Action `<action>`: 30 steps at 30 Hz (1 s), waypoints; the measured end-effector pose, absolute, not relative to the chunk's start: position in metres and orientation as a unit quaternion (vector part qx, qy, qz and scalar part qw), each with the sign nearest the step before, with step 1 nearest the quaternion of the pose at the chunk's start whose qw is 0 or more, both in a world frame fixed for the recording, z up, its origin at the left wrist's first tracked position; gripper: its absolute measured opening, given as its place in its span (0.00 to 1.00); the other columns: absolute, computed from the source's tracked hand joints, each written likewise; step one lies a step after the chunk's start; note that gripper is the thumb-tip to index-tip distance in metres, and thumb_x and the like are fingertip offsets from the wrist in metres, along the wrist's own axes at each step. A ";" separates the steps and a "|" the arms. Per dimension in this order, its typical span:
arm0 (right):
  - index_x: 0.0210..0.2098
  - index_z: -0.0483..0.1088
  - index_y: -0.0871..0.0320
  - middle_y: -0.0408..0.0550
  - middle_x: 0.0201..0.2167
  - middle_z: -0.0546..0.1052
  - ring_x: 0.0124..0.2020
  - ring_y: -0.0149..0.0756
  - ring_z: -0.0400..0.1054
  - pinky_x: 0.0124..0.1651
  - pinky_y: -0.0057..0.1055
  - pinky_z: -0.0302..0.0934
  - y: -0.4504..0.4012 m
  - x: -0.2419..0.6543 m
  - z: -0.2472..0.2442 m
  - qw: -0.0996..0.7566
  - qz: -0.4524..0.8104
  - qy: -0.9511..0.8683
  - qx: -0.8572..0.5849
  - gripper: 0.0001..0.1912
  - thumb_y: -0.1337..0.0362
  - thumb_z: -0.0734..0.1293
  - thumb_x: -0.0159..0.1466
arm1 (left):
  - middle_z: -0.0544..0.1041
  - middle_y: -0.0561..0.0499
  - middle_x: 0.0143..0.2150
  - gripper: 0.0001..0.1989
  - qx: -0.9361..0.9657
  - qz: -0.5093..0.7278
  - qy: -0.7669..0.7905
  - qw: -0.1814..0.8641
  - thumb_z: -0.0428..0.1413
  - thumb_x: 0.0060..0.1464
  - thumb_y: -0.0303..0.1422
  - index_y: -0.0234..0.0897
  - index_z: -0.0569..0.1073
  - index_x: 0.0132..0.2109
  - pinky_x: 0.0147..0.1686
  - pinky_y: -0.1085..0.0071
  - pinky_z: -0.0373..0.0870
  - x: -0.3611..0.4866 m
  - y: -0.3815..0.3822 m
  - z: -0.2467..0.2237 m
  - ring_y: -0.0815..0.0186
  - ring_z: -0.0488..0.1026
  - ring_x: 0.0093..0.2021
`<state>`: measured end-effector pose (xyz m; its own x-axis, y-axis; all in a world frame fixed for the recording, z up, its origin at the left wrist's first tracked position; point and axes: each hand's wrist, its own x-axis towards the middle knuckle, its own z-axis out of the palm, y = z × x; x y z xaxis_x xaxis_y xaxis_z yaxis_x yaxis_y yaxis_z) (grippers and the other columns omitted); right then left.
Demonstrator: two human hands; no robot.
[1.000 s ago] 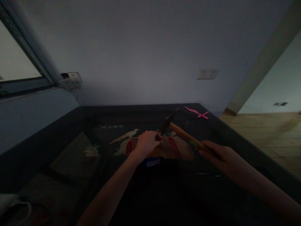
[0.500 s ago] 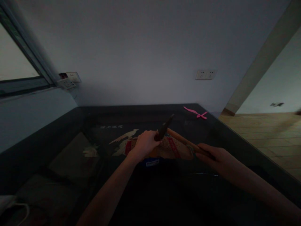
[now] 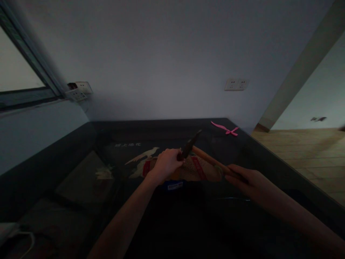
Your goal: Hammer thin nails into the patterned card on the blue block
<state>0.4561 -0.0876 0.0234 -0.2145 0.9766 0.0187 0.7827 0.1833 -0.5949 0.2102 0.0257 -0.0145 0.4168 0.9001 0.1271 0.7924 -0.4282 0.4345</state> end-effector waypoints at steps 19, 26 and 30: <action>0.32 0.69 0.55 0.43 0.23 0.71 0.23 0.33 0.64 0.25 0.28 0.56 -0.089 0.457 0.023 0.226 0.217 -0.740 -0.595 0.11 0.57 0.58 0.64 | 0.78 0.49 0.35 0.07 0.833 0.195 0.486 0.178 0.56 0.50 0.32 0.37 0.75 0.37 0.34 0.71 0.66 0.205 0.026 -0.016 0.63 0.74 0.35; 0.33 0.69 0.56 0.43 0.25 0.73 0.24 0.33 0.66 0.27 0.28 0.57 -0.091 0.453 0.023 0.212 0.234 -0.742 -0.591 0.11 0.58 0.59 0.65 | 0.79 0.50 0.35 0.08 0.838 0.198 0.476 0.178 0.57 0.50 0.32 0.38 0.76 0.39 0.32 0.70 0.65 0.205 0.027 -0.017 0.61 0.75 0.34; 0.35 0.69 0.56 0.44 0.25 0.74 0.24 0.34 0.67 0.27 0.28 0.57 -0.090 0.453 0.023 0.208 0.233 -0.743 -0.592 0.11 0.58 0.58 0.65 | 0.79 0.49 0.34 0.07 0.831 0.192 0.489 0.183 0.58 0.50 0.33 0.36 0.76 0.37 0.31 0.70 0.65 0.207 0.028 -0.018 0.61 0.75 0.34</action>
